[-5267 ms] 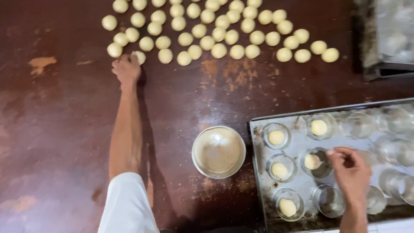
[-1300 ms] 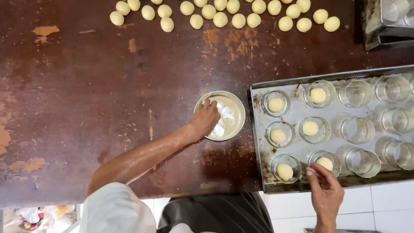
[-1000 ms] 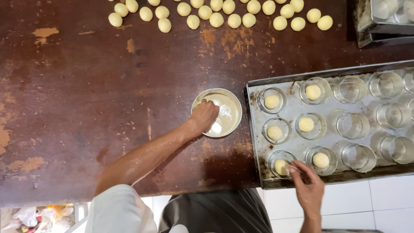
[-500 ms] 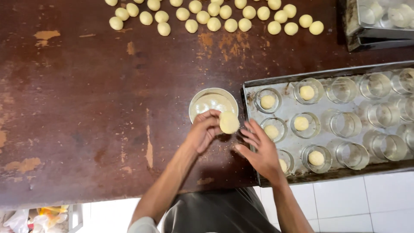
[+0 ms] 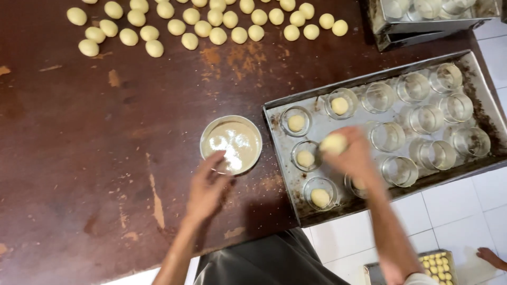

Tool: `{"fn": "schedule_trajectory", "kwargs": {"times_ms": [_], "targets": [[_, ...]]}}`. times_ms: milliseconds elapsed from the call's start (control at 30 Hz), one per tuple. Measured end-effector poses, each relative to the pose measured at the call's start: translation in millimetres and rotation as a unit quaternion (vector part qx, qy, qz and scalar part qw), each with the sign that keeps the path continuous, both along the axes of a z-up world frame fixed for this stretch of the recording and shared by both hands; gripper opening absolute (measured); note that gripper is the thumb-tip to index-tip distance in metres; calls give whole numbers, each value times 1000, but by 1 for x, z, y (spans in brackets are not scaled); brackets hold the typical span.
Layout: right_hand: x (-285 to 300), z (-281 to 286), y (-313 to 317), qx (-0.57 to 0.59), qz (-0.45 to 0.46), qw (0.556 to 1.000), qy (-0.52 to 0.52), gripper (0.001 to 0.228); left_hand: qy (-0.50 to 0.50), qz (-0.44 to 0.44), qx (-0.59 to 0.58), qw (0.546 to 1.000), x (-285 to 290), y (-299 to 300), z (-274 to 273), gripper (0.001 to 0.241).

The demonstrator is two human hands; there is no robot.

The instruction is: Dipping dough balls into a bowl of liquid and placing them into round molds on a baking tray.

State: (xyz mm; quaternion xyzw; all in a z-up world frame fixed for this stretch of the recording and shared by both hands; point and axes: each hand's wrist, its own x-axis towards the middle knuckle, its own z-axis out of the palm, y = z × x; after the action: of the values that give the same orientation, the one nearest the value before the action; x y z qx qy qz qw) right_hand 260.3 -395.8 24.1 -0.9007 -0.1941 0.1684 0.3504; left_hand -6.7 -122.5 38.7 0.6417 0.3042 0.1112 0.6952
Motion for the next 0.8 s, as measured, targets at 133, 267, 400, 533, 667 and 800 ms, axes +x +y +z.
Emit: {"fn": "schedule_trajectory", "kwargs": {"times_ms": [133, 267, 400, 533, 667, 800], "targets": [[122, -8, -49, -34, -52, 992, -108, 57, -61, 114, 19, 991, -17, 34, -23, 44], [223, -48, -74, -97, -60, 983, -145, 56, 73, 85, 28, 993, -10, 70, -10, 50], [283, -120, -97, -163, 14, 973, -164, 47, 86, 147, 94, 981, 6, 114, -30, 47], [271, -116, -82, -270, -3, 955, -125, 51, 40, 195, 166, 966, 23, 170, -69, 44], [265, -108, -85, -307, 48, 940, -140, 58, 66, 223, 284, 930, 60, 258, -123, 37], [187, -20, -33, -255, -23, 949, -184, 51, 241, 170, 365, 883, 123, 337, -155, 35]]}}
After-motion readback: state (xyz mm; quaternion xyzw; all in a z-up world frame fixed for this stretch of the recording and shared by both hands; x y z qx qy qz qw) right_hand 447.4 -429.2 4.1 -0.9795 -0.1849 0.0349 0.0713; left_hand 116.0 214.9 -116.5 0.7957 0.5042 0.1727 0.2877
